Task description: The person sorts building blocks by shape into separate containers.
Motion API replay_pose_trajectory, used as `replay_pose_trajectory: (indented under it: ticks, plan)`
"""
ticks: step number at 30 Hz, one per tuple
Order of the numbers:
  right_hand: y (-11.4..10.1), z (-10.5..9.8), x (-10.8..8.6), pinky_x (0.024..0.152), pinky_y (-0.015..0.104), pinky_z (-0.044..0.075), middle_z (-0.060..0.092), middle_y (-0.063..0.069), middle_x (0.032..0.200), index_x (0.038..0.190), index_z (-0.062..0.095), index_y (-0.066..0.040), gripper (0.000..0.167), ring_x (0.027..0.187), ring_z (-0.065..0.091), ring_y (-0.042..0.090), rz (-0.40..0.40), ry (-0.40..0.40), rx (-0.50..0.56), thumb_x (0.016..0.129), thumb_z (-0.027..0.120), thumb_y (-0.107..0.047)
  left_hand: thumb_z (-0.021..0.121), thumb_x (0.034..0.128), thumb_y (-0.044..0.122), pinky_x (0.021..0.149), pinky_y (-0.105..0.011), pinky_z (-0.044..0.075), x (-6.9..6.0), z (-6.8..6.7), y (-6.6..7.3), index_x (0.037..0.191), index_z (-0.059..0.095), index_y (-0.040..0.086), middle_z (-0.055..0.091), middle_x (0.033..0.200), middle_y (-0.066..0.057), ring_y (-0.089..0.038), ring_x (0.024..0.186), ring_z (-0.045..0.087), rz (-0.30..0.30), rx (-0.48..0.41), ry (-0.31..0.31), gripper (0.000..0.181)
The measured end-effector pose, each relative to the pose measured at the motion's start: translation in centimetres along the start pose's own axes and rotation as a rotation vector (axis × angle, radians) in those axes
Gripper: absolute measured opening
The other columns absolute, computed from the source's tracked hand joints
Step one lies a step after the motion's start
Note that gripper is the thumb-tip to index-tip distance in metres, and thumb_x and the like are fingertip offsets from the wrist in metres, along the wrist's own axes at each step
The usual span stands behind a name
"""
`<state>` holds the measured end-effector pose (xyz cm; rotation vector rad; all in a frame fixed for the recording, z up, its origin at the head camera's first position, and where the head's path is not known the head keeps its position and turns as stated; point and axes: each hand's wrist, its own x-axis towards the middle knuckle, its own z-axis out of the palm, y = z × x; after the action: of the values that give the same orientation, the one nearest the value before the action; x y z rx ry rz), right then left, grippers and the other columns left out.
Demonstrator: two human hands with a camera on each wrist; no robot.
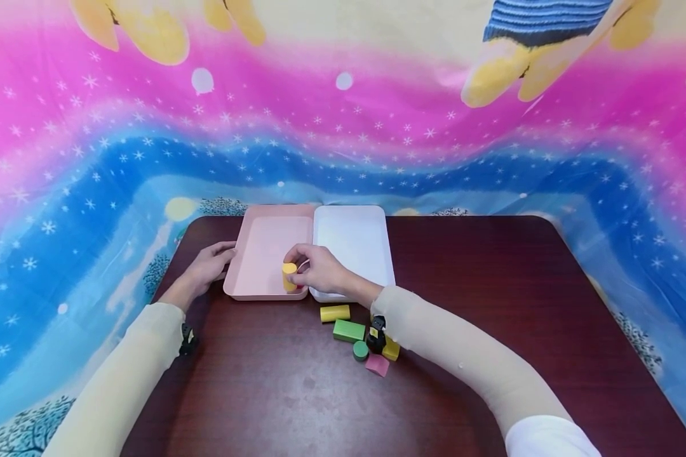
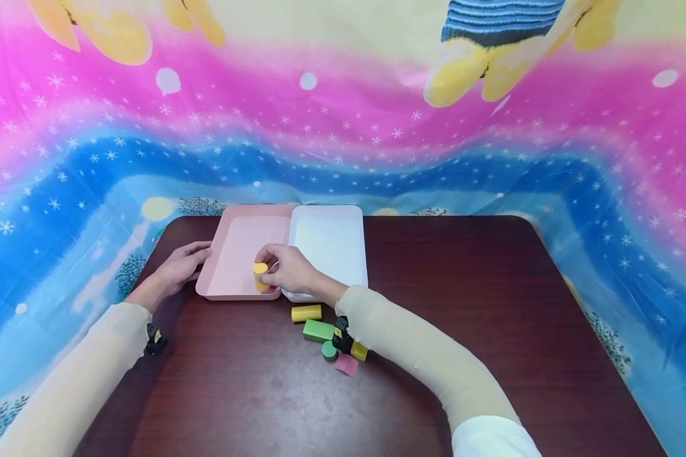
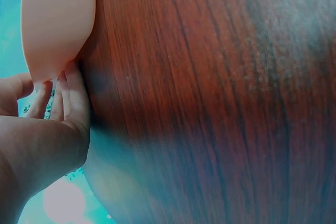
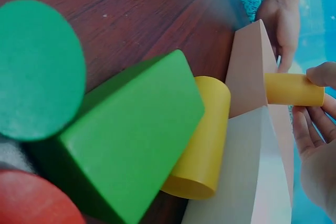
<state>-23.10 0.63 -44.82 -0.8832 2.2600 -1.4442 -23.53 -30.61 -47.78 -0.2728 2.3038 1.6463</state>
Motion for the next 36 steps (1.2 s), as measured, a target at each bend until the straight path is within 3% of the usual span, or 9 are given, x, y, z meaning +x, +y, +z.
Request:
replay_pose_trajectory:
  ticks: [7,18,24,36]
  plan:
    - [0.62,0.45,-0.30,0.081,0.024,0.058,0.068,0.002,0.104,0.112,0.068,-0.010,0.022,0.091,0.068,0.013,-0.012,-0.014,-0.066,0.094,0.079,-0.003,0.043,0.1163,0.033,0.118,-0.055,0.042,-0.06,0.07,-0.03,0.169,0.029,0.011,0.038,0.164,-0.023,-0.039,0.146,0.045,0.008,-0.017,-0.011,0.059]
    - [0.82,0.79,-0.49,0.087,0.022,0.057,0.069,0.002,0.103,0.111,0.068,-0.007,0.024,0.095,0.066,0.012,-0.031,-0.015,-0.163,0.091,0.082,-0.005,0.043,0.1160,0.035,0.119,-0.055,0.041,-0.11,0.06,-0.06,0.169,0.028,0.011,0.037,0.165,-0.024,-0.039,0.147,0.044,0.007,-0.012,-0.009,0.060]
    - [0.75,0.65,-0.44,0.091,0.027,0.057,0.069,0.002,0.103,0.114,0.069,-0.004,0.026,0.098,0.066,0.017,-0.038,-0.020,-0.147,0.092,0.082,-0.007,0.043,0.1161,0.034,0.118,-0.054,0.042,-0.18,0.07,0.04,0.169,0.029,0.011,0.037,0.165,-0.024,-0.039,0.146,0.045,0.009,-0.007,-0.005,0.059]
    - [0.87,-0.13,-0.60,0.088,0.025,0.057,0.071,0.007,0.104,0.118,0.068,0.003,0.029,0.097,0.067,0.019,-0.060,-0.016,-0.131,0.093,0.081,-0.006,0.043,0.1163,0.032,0.117,-0.054,0.043,-0.22,0.10,0.06,0.168,0.030,0.009,0.039,0.164,-0.024,-0.039,0.145,0.046,0.010,0.002,0.001,0.058]
